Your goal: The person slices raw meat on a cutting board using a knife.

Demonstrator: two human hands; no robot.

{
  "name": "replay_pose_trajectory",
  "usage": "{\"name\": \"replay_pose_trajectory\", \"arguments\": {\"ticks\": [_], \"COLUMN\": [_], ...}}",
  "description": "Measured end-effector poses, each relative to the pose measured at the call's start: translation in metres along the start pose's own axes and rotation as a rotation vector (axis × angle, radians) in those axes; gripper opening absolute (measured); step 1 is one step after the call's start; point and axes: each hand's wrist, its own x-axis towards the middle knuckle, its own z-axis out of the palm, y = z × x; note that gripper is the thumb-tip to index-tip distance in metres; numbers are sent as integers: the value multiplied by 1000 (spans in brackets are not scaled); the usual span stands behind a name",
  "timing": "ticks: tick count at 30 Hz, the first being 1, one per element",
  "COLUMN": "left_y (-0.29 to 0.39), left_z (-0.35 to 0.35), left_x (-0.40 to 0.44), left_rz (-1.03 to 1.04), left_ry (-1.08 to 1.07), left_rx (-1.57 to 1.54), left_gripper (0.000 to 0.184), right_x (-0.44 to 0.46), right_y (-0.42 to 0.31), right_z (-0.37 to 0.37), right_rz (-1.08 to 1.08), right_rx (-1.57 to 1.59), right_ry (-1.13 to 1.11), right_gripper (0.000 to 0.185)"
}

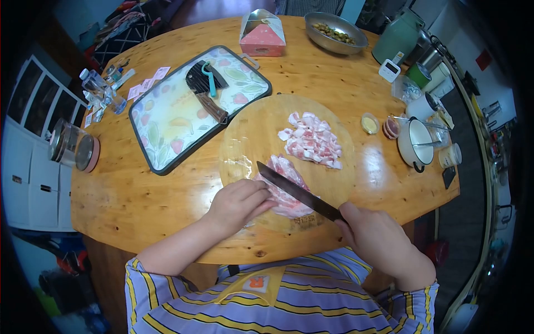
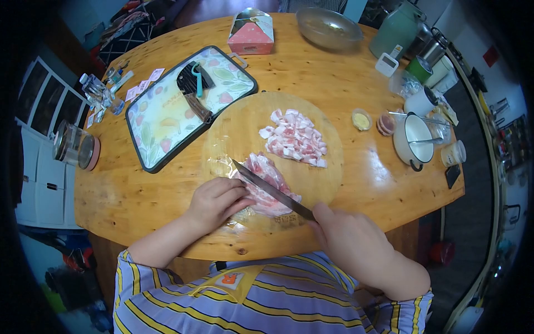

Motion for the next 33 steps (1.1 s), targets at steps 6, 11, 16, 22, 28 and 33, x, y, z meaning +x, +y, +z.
{"name": "replay_pose_trajectory", "arguments": {"ticks": [6, 11, 16, 22, 28, 33], "left_y": [1, 1, 1, 1, 7, 31], "left_z": [5, 7, 6, 4, 4, 8], "left_x": [-4, -7, -8, -5, -4, 1], "left_rz": [-29, -53, -34, -42, -63, 95], "left_ry": [18, 14, 30, 19, 21, 20], "left_rx": [-24, -35, 2, 11, 32, 33], "left_gripper": [24, 25, 25, 25, 24, 26], "right_x": [1, 32, 34, -2, -20, -20], "right_y": [1, -12, -5, 3, 22, 30], "right_z": [1, 14, 23, -9, -17, -2], "right_rz": [5, 13, -86, -46, -112, -85], "right_rx": [-41, 36, 136, -172, -246, -208], "right_ry": [-83, -138, -47, -175, -147, -118], "right_gripper": [18, 20, 22, 17, 16, 17]}}
